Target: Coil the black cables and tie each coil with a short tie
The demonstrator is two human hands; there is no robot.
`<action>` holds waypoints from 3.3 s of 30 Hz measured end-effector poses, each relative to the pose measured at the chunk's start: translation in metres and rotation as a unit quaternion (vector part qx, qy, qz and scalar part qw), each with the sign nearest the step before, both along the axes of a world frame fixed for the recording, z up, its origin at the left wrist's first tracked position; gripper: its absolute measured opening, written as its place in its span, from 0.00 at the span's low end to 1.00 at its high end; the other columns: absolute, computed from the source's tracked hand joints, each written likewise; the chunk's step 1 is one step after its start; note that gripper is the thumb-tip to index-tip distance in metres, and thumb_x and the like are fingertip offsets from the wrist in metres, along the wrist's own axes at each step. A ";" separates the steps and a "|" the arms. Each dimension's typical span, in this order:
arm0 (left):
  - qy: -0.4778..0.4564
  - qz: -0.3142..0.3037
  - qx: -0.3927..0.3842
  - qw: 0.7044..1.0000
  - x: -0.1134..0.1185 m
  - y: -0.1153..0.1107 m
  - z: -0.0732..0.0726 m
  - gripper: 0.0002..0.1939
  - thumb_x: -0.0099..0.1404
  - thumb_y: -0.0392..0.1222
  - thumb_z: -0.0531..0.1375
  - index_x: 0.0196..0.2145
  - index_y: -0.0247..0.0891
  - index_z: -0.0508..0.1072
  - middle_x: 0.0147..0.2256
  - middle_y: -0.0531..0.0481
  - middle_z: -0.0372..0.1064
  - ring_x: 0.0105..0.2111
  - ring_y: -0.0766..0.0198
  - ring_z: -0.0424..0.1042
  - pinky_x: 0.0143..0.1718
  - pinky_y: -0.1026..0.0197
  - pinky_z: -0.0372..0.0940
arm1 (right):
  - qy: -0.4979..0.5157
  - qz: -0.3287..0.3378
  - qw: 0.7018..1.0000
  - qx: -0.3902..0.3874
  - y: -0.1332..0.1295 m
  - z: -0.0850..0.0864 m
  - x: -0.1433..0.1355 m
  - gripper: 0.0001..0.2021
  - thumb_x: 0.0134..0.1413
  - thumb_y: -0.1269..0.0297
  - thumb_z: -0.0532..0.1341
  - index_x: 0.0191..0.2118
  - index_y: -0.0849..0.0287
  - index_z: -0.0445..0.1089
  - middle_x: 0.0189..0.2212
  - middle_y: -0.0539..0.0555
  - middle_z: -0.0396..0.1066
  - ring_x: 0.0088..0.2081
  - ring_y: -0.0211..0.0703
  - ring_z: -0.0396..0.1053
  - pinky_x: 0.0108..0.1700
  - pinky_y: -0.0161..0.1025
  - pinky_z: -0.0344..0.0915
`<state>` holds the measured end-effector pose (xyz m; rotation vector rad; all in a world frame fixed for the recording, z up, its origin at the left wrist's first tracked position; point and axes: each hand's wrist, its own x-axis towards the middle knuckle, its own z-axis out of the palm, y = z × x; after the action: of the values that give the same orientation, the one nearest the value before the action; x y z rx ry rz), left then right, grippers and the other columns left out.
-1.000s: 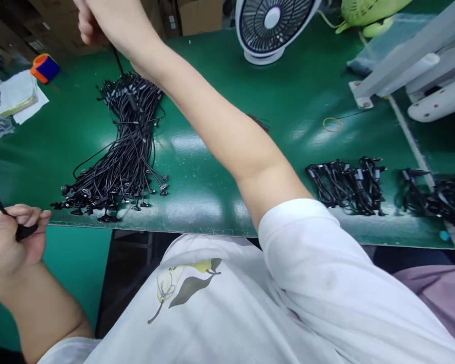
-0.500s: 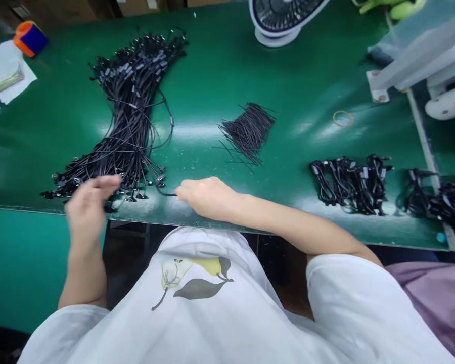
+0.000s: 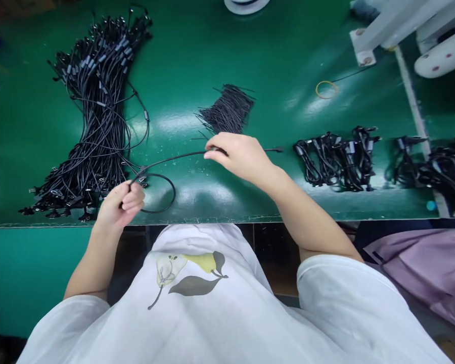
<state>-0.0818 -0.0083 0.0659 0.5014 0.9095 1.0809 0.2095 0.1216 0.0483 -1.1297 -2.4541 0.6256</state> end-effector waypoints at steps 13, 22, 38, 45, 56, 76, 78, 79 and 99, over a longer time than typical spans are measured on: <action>-0.062 0.244 -0.055 0.966 -0.029 0.014 -0.001 0.18 0.76 0.44 0.47 0.43 0.31 0.73 0.17 0.61 0.52 0.14 0.78 0.57 0.17 0.78 0.56 | -0.128 0.070 0.981 0.125 -0.021 -0.023 0.026 0.17 0.68 0.61 0.48 0.47 0.58 0.73 0.32 0.55 0.75 0.33 0.43 0.69 0.37 0.40 0.56; -0.058 0.267 0.004 0.962 -0.036 0.007 0.010 0.15 0.75 0.42 0.49 0.52 0.36 0.70 0.19 0.61 0.60 0.15 0.79 0.58 0.17 0.79 0.57 | -0.174 0.102 0.967 0.158 -0.035 -0.013 0.017 0.17 0.67 0.67 0.47 0.46 0.57 0.74 0.26 0.53 0.71 0.28 0.39 0.65 0.33 0.39 0.52; 0.151 -0.028 0.113 0.982 0.037 0.002 -0.014 0.14 0.65 0.52 0.62 0.36 0.37 0.72 0.21 0.57 0.61 0.18 0.71 0.60 0.22 0.66 0.59 | 0.302 0.077 0.930 -0.197 -0.030 0.003 -0.069 0.12 0.63 0.55 0.56 0.38 0.58 0.70 0.36 0.53 0.71 0.40 0.40 0.67 0.46 0.37 0.61; 0.110 -0.012 0.035 0.993 0.054 -0.001 -0.033 0.22 0.61 0.59 0.63 0.28 0.36 0.70 0.21 0.55 0.57 0.24 0.66 0.64 0.32 0.60 0.65 | 0.521 -0.068 0.655 -0.543 -0.060 -0.034 -0.088 0.23 0.52 0.42 0.63 0.26 0.59 0.62 0.18 0.41 0.47 0.20 0.29 0.45 0.27 0.31 0.58; 0.078 -0.078 -0.075 0.991 0.070 -0.027 -0.054 0.25 0.59 0.62 0.62 0.23 0.37 0.65 0.25 0.51 0.65 0.29 0.62 0.69 0.36 0.57 0.66 | 0.559 -0.101 0.540 -0.621 -0.083 -0.018 -0.086 0.20 0.48 0.48 0.68 0.39 0.56 0.66 0.34 0.50 0.71 0.33 0.37 0.71 0.28 0.32 0.69; 0.335 -0.202 0.048 0.919 0.081 -0.028 -0.067 0.23 0.66 0.63 0.54 0.34 0.37 0.66 0.24 0.55 0.62 0.24 0.66 0.63 0.32 0.60 0.62 | 0.491 -0.102 0.628 -0.595 -0.083 -0.018 -0.082 0.30 0.57 0.32 0.50 0.29 0.59 0.61 0.18 0.43 0.53 0.17 0.27 0.49 0.18 0.29 0.47; 0.290 -0.216 0.052 0.931 0.081 -0.027 -0.068 0.24 0.64 0.64 0.56 0.33 0.37 0.67 0.25 0.53 0.65 0.26 0.65 0.65 0.35 0.59 0.63 | 0.507 -0.115 0.620 -0.588 -0.082 -0.019 -0.081 0.31 0.59 0.33 0.46 0.27 0.58 0.60 0.16 0.42 0.46 0.16 0.28 0.43 0.17 0.30 0.43; 0.233 -0.231 0.042 0.944 0.081 -0.025 -0.068 0.25 0.63 0.65 0.56 0.34 0.36 0.68 0.26 0.52 0.67 0.28 0.64 0.67 0.37 0.59 0.65 | 0.512 -0.112 0.614 -0.590 -0.082 -0.021 -0.081 0.31 0.60 0.33 0.44 0.26 0.58 0.59 0.15 0.41 0.43 0.15 0.28 0.39 0.16 0.30 0.41; 0.067 -0.149 -0.041 0.986 0.090 -0.028 -0.061 0.17 0.64 0.52 0.63 0.37 0.34 0.72 0.21 0.56 0.62 0.22 0.70 0.60 0.26 0.65 0.58 | 0.444 0.010 0.784 -0.434 -0.067 -0.040 -0.063 0.28 0.68 0.43 0.39 0.33 0.59 0.64 0.17 0.44 0.53 0.18 0.30 0.56 0.23 0.29 0.60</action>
<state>0.0085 -0.0367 0.0054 0.6254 0.9579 0.7431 0.1468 0.0542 0.0078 -0.7412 -1.3136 1.8905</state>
